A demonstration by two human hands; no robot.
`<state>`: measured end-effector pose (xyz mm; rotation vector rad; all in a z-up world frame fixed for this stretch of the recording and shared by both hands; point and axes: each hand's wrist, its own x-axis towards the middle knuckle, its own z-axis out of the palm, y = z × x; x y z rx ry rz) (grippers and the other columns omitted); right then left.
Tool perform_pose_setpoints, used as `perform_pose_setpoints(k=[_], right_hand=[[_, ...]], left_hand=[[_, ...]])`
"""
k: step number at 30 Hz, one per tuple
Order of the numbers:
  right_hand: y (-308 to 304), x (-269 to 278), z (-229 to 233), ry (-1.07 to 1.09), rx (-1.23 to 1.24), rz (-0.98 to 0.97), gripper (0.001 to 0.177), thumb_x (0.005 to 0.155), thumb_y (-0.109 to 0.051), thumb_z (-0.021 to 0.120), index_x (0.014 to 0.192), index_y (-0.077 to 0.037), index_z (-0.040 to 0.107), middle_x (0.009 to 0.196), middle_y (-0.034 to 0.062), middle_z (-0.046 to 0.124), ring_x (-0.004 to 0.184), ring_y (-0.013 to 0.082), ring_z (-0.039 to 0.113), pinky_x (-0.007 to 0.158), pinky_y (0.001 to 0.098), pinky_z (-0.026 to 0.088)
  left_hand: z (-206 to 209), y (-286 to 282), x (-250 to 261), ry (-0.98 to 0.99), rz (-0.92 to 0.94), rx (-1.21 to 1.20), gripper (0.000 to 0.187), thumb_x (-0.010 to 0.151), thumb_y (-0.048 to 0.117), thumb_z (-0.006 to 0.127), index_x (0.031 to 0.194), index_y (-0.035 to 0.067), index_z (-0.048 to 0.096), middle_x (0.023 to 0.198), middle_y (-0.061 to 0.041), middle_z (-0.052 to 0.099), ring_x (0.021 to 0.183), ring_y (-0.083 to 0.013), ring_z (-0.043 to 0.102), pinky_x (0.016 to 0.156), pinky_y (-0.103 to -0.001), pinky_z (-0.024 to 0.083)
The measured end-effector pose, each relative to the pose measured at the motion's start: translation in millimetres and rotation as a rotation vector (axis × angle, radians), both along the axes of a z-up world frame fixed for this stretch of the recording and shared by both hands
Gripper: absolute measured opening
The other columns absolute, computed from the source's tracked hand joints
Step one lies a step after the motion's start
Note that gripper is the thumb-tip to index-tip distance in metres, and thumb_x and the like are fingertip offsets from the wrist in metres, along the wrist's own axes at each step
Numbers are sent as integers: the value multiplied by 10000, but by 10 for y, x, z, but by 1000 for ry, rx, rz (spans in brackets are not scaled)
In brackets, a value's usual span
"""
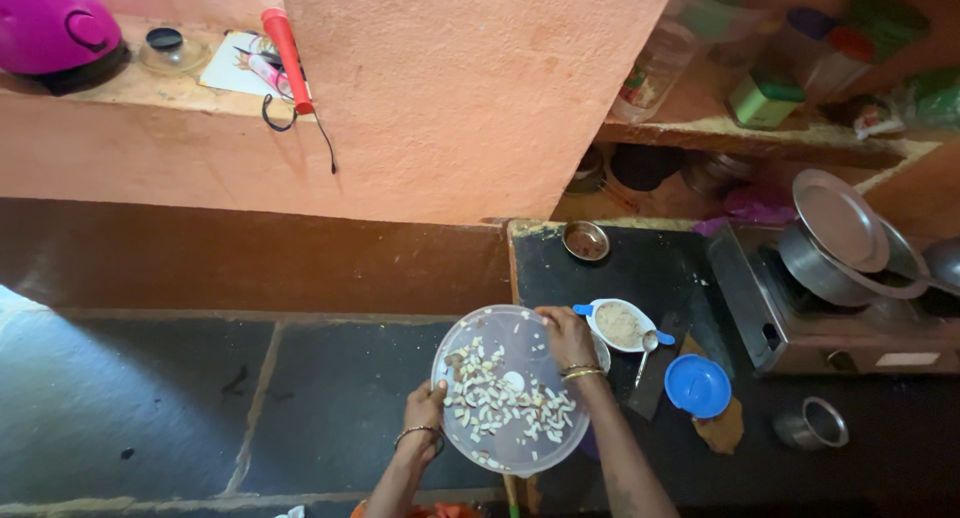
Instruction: The person scoops chopped coconut pieces from a plastic plate on the floor into a steel bowl, then carries the plate and bowl back to the kitchen counter and covers the filled bowl with a round plastic lid.
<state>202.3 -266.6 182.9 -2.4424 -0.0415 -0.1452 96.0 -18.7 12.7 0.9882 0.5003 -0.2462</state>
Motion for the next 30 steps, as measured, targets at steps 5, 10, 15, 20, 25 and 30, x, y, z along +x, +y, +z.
perform_pose_setpoints(k=[5, 10, 15, 20, 25, 30], right_hand=[[253, 64, -19, -223, -157, 154, 231, 939, -56, 585, 1105, -46, 744, 1109, 184, 700, 1035, 368, 673, 922, 447, 542], [395, -93, 74, -234, -217, 146, 252, 892, -12, 585, 1083, -43, 745, 1083, 189, 689, 989, 397, 656, 873, 468, 532], [341, -191, 198, -84, -113, 116, 266, 917, 8, 546, 1061, -88, 748, 1072, 150, 710, 1023, 321, 706, 901, 416, 571], [424, -151, 258, -170, -141, 158, 271, 906, 10, 564, 1086, -87, 743, 1102, 162, 696, 1036, 346, 674, 890, 439, 555], [600, -166, 287, -193, -210, 202, 283, 903, 26, 533, 1100, -69, 713, 1134, 189, 659, 1044, 374, 653, 896, 454, 543], [617, -253, 341, -132, -224, 159, 213, 919, 20, 509, 931, -56, 708, 1074, 161, 675, 1075, 357, 662, 957, 450, 541]], left_hand=[[199, -68, -7, -82, -25, -19, 304, 1009, 185, 577, 1203, -22, 687, 976, -104, 765, 794, -174, 695, 728, -320, 579], [408, -37, -65, -77, -28, -47, 319, 1014, 166, 560, 1224, -41, 681, 1021, -115, 778, 840, -175, 713, 771, -313, 580], [487, 34, -28, -48, -36, 18, 313, 1016, 156, 548, 1232, -29, 678, 1024, -117, 782, 844, -177, 716, 779, -311, 581], [486, 43, 47, -76, -57, -15, 307, 1019, 150, 551, 1218, -49, 673, 997, -119, 774, 821, -182, 717, 756, -321, 587], [484, -92, 64, -78, -71, -50, 283, 1015, 145, 555, 1199, -30, 678, 959, -107, 767, 780, -172, 705, 735, -322, 588], [496, -114, 39, -43, -65, -54, 274, 1017, 147, 555, 1169, -47, 676, 936, -103, 760, 762, -175, 697, 725, -331, 588]])
